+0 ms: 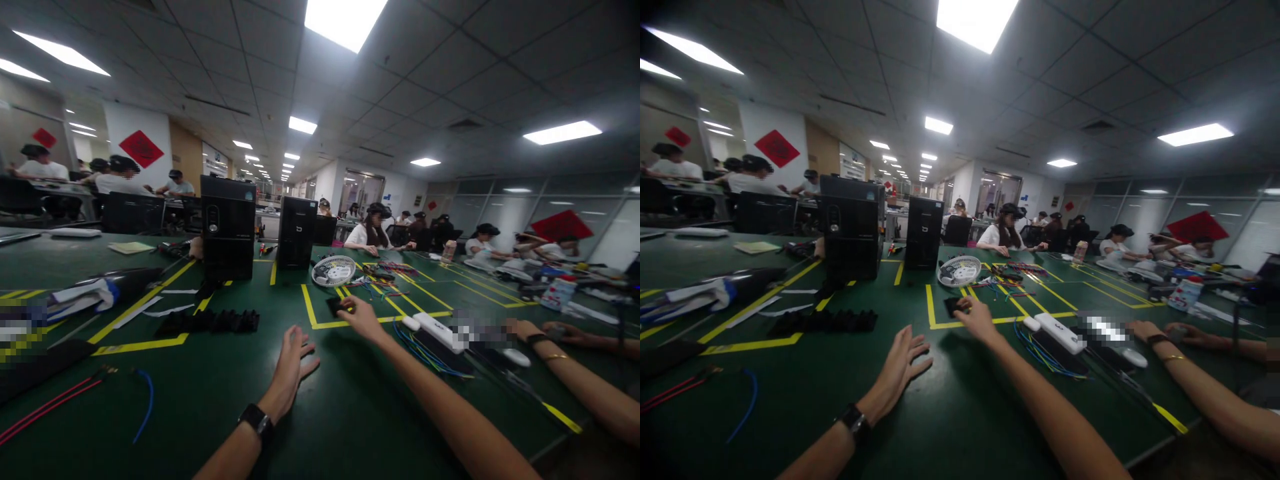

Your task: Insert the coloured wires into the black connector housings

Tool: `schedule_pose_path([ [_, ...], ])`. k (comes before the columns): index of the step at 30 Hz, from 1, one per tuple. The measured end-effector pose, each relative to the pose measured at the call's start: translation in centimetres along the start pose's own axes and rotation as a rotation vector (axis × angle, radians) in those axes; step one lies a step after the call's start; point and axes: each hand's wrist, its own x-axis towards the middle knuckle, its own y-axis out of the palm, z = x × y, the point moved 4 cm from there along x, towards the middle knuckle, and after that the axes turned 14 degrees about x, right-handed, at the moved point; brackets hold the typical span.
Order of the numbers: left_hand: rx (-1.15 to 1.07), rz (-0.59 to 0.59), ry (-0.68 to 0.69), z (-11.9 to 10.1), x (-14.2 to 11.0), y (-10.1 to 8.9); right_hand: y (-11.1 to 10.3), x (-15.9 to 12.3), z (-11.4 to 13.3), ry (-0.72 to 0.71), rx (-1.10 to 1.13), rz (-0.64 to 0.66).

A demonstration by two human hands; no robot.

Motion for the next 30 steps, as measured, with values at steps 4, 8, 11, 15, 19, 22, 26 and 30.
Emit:
schedule_pose_path([
  [4, -0.116, -0.11, 0.034, -0.3, 0.5, -1.5, 6.4, -4.6, 3.7, -0.273, -0.019, 0.331],
  [8, -0.059, -0.145, 0.111, -0.9, 0.6, -2.7, 5.0, -4.8, 3.8, -0.323, -0.099, 0.354],
  [11, 0.013, -0.091, 0.135, -1.4, 0.3, -2.6, -1.4, -2.1, -0.7, 0.03, -0.424, 0.063],
  [15, 0.079, -0.044, 0.128, -1.7, -0.2, -2.0, -8.3, -0.7, -7.2, 0.317, -0.587, -0.077],
  [19, 0.111, -0.015, 0.119, -1.8, -0.4, -1.9, -10.3, -0.9, -11.5, 0.474, -0.65, -0.128],
  [22, 0.104, 0.003, 0.108, -1.9, -0.5, -1.9, -10.2, -0.7, -12.8, 0.503, -0.652, -0.156],
  [26, 0.024, 0.021, 0.092, -2.0, -0.6, -1.9, -10.4, -0.3, -12.3, 0.484, -0.623, -0.209],
  [30, -0.096, -0.004, 0.089, -1.8, -0.4, -2.3, -10.0, 0.3, -9.2, 0.373, -0.537, -0.261],
])
